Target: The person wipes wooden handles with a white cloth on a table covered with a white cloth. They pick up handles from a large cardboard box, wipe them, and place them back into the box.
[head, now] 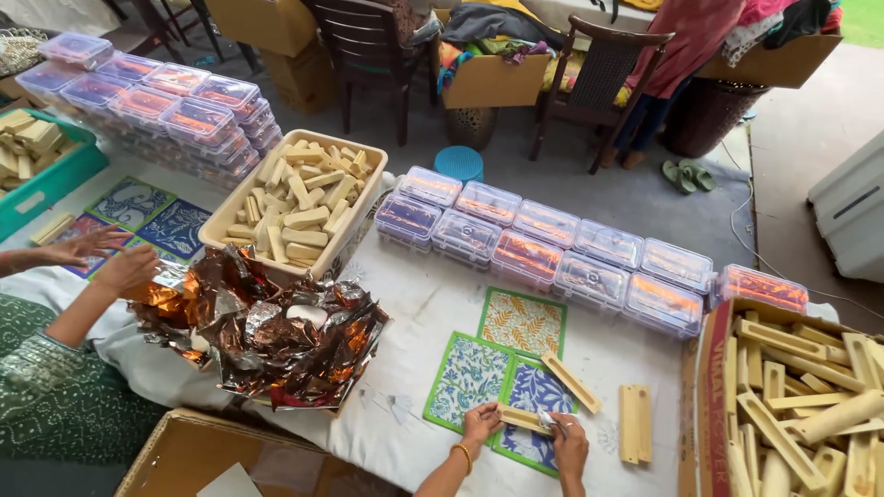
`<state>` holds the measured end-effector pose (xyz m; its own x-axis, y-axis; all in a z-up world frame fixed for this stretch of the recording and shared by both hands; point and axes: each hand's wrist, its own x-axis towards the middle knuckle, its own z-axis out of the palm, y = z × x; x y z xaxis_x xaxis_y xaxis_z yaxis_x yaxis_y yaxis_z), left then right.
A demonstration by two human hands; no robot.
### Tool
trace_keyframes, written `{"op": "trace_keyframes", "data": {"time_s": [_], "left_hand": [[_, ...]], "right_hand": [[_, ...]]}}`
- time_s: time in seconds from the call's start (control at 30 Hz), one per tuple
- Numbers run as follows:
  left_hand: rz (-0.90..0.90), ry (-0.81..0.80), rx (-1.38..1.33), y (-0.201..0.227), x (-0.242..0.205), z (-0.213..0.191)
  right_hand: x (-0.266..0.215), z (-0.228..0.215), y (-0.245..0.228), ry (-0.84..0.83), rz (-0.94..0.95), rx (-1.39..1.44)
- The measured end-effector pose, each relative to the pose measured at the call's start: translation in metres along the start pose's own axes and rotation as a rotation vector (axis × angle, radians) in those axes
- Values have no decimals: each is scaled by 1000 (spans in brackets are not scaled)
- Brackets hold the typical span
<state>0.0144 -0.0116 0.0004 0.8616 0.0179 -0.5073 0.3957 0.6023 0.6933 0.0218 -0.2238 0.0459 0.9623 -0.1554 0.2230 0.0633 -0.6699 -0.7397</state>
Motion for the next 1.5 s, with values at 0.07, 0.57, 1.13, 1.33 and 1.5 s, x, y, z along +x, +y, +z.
{"op": "trace_keyframes", "data": {"time_s": [0.07,0.57,1.13,1.33,1.5], "left_hand": [[13,14,-1,1,-1,1],[199,-1,-37,12,-25,24],[140,25,55,2,-23,16],[200,36,112,9,-18,2],[199,47,123,8,-10,0]], "right_hand": [[1,2,3,0,-4,-16],[-5,56,-37,-216,-283,-117],[-17,39,-21,-102,-80,-90],[-16,28,-62,-180,-306,-21],[-17,-21,-45,-33,-65,-61]]}}
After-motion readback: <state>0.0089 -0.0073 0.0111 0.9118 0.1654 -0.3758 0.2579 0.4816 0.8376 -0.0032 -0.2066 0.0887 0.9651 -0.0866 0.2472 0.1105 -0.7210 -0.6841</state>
